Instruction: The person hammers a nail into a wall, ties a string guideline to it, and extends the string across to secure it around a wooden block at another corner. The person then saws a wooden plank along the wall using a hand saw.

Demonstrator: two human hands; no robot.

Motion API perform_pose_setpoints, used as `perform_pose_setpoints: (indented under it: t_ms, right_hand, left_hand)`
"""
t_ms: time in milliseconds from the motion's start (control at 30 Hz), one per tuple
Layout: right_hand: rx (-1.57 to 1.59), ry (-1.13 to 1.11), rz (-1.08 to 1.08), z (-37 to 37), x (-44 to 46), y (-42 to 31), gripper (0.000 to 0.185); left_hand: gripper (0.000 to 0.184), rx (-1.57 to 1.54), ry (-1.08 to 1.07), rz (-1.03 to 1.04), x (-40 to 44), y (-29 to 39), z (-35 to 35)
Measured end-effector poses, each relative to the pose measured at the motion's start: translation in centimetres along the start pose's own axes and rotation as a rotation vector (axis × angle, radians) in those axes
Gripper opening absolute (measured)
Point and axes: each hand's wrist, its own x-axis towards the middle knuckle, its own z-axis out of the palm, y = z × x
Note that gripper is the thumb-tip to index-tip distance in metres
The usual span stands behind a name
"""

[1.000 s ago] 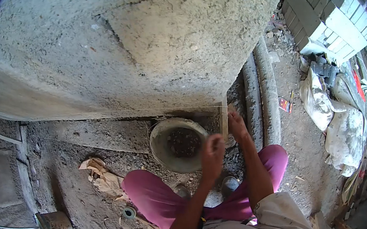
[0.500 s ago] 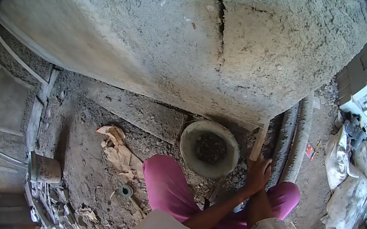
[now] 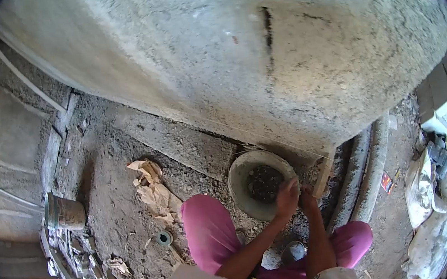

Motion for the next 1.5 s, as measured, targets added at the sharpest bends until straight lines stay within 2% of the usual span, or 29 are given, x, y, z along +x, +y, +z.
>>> perform_pose_setpoints:
  t_ms: [33, 67, 133, 167, 233, 333, 367, 433, 467, 500, 567, 600, 700, 767, 800, 867, 900, 967, 1000, 1067, 1100, 1167, 1200, 1267, 1300, 1367, 1400, 1467, 1500]
  right_hand:
    - [-0.013, -0.019, -0.003, 0.3, -0.5, -0.4, 0.023]
    - [0.059, 0.009, 0.09, 0.2, -1.1, -0.9, 0.019]
    - [0.114, 0.022, 0.183, 0.1, -1.2, -0.4, 0.018]
    - [-0.007, -0.001, 0.063, -0.4, -1.0, 0.5, 0.02]
    - [-0.137, -0.035, -0.053, -1.6, -0.2, 2.8, 0.026]
    - [0.051, -0.162, 0.032, -1.9, -0.3, 3.0, 0.033]
    - [0.194, -0.118, 0.085, -1.9, -0.6, 2.0, 0.031]
    - [0.337, -0.07, 0.136, -1.9, -0.6, 1.8, 0.029]
    - [-0.009, -0.135, -0.123, -3.5, 1.1, 4.4, 0.026]
    - [-0.341, -0.11, -0.394, -4.2, 1.9, 5.7, 0.023]
    - [-0.431, -0.031, -0.524, -5.2, 1.7, 6.1, 0.025]
    - [-0.402, 0.001, -0.531, -4.8, 1.2, 5.6, 0.027]
    - [-0.346, 0.089, -0.569, -3.5, 0.4, 3.9, 0.033]
    - [-0.47, 0.114, -0.626, -3.7, -0.7, 2.4, 0.024]
    - [-0.471, 0.151, -0.619, -3.4, -0.7, 2.2, 0.024]
    - [-0.29, 0.24, -0.509, -2.9, -0.3, 2.1, 0.025]
    - [-0.29, 0.255, -0.508, -3.4, -0.4, 1.9, 0.025]
    - [-0.737, 0.352, -0.188, -4.1, -0.2, 1.3, 0.026]
    - [-0.735, 0.359, -0.189, -4.3, -0.4, 0.7, 0.026]
    - [-0.842, 0.381, 0.041, -4.7, -1.5, -0.5, 0.03]
    - [-0.84, 0.38, 0.043, -4.7, -1.9, -1.0, 0.03]
    - [-0.694, 0.545, -0.446, -4.8, -2.3, -2.2, 0.032]
    - [-0.695, 0.543, -0.448, -5.1, -2.1, -3.6, 0.032]
    - [-0.763, 0.625, -0.694, -6.1, -1.6, -7.1, 0.031]
    - [-0.333, 0.361, -0.638, -6.5, -2.0, -8.3, 0.032]
    - [-0.146, -0.034, -0.469, -8.2, -1.3, -11.6, 0.035]
    - [-0.384, -0.145, -0.403, -9.0, -0.5, -13.0, 0.035]
    - [-0.536, -0.195, -0.362, -7.8, -0.9, -16.9, 0.031]
    - [-0.739, -0.276, -0.512, -7.9, -1.4, -18.3, 0.029]
  left_hand:
    - [0.033, 0.102, -0.004, 0.157, 1.2, 0.2, 0.8]
    - [0.033, 0.103, 0.021, 0.156, 2.0, 0.5, 1.4]
    - [0.034, -0.016, -0.175, -0.126, 3.0, 1.4, 2.5]
    - [0.034, -0.017, -0.156, -0.126, 3.5, 1.5, 3.1]
    - [0.036, 0.272, -0.149, -0.069, 3.6, 0.7, 4.4]
    - [0.037, 0.477, -0.272, -0.039, 4.4, 1.4, 4.9]
    - [0.037, 0.478, -0.268, -0.042, 4.7, 1.8, 4.9]
    - [0.039, 0.447, -0.433, 0.067, 5.1, 2.3, 5.2]
    - [0.039, 0.441, -0.44, 0.069, 5.4, 1.0, 5.4]
    - [0.04, 0.284, -0.354, 0.266, 5.7, -0.7, 5.4]
    - [0.042, -0.092, -0.348, 0.368, 5.1, -2.2, 6.9]
    - [0.043, -0.298, -0.434, 0.27, 5.6, -1.4, 6.3]
    - [0.04, -0.288, -0.568, 0.112, 4.9, -0.5, 5.3]
    - [0.041, -0.354, -0.66, 0.094, 4.0, 0.3, 5.6]
    - [0.034, -0.371, -0.599, -0.013, 3.8, -0.6, 6.5]
    - [0.028, -0.388, -0.549, -0.12, 3.6, -2.0, 8.2]
    - [0.024, -0.511, -0.536, -0.275, 3.9, -2.3, 8.8]
    - [0.019, -0.797, -0.511, -0.47, 4.5, -2.5, 9.8]
    - [0.019, -0.798, -0.518, -0.468, 4.6, -2.4, 9.6]
    - [0.025, -0.859, -0.554, -0.567, 4.5, -2.2, 9.0]
    - [0.025, -0.857, -0.554, -0.569, 4.3, -2.5, 9.2]
    - [0.027, -0.702, -0.598, -0.394, 4.3, -2.8, 9.9]
    - [0.027, -0.702, -0.595, -0.392, 4.3, -2.7, 10.1]
    - [0.029, -0.792, -0.615, -0.463, 4.6, -2.5, 10.2]
    - [0.029, -0.781, -0.585, -0.453, 4.5, -2.4, 10.2]
    - [0.035, -0.903, -0.605, -0.522, 4.2, -2.5, 11.1]
    - [0.039, -0.965, -0.593, -0.543, 4.6, -2.9, 11.0]
    - [0.039, -1.296, -0.798, -0.527, 5.5, -4.5, 10.6]
    - [0.034, -1.193, -0.799, -0.53, 5.6, -4.8, 10.6]
